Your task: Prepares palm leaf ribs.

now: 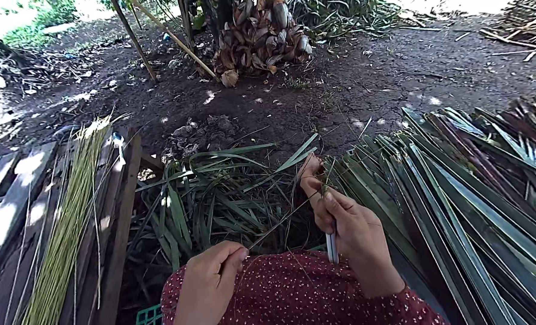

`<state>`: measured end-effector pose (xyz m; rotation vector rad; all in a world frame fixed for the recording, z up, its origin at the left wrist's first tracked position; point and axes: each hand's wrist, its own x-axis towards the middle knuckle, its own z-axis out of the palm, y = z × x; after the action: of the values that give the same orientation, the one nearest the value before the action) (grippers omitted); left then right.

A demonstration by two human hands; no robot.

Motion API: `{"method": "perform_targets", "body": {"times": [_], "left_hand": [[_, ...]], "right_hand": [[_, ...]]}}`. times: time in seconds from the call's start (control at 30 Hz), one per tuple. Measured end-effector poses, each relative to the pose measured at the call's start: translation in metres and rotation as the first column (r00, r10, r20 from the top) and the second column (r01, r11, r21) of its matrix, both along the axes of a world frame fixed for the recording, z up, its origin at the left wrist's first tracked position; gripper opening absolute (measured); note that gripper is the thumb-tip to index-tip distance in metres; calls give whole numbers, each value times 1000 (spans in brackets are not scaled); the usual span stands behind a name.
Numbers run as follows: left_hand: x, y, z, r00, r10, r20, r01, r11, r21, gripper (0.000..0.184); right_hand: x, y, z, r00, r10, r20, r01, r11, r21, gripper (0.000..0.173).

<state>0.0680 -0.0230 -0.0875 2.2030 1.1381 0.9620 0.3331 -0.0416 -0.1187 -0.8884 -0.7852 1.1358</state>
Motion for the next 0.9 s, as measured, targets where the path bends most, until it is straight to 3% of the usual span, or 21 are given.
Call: {"method": "perform_targets", "body": {"times": [0.13,0.23,0.3,0.37,0.4,0.47,0.53,0.6,0.67,0.73,0.8,0.9], "left_hand": [[-53,-6,9,987,84,-138,-93,994,-60,27],[-93,-7,16,932,207,-298,-217,976,-2,26],[-122,-8,18,894,311,-322,-317,948,37,28],[-135,-10,24,860,416,-297,-412,908,77,31],[-133,-11,28,857,438,-273,-426,899,105,31],[-118,-12,35,886,402,-230,-370,913,170,33],[-87,-8,39,917,337,-214,-283,926,249,32],[-46,-2,39,937,293,-190,-225,922,314,30],[-8,5,30,954,263,-145,-190,902,387,26],[23,9,18,973,203,-105,-140,891,431,24],[42,11,10,989,130,-73,-87,903,421,23],[40,11,3,996,13,-89,9,969,248,26]], "right_hand": [[46,27,5,985,-166,54,167,986,-7,38],[83,46,7,939,-341,39,343,939,-35,38],[117,58,4,890,-455,-28,452,890,-63,37],[133,65,2,891,-450,59,454,884,-110,39],[128,64,1,924,-337,181,365,919,-151,39],[97,60,3,929,70,363,48,951,-305,36],[55,53,8,793,474,384,-318,858,-402,38],[15,40,14,713,632,302,-568,774,-279,53],[-20,26,15,729,657,190,-660,749,-58,59],[-46,15,15,808,583,90,-590,801,106,52],[-60,8,13,930,368,-5,-361,915,180,32],[-44,12,16,983,73,-166,-43,983,177,18]]}}
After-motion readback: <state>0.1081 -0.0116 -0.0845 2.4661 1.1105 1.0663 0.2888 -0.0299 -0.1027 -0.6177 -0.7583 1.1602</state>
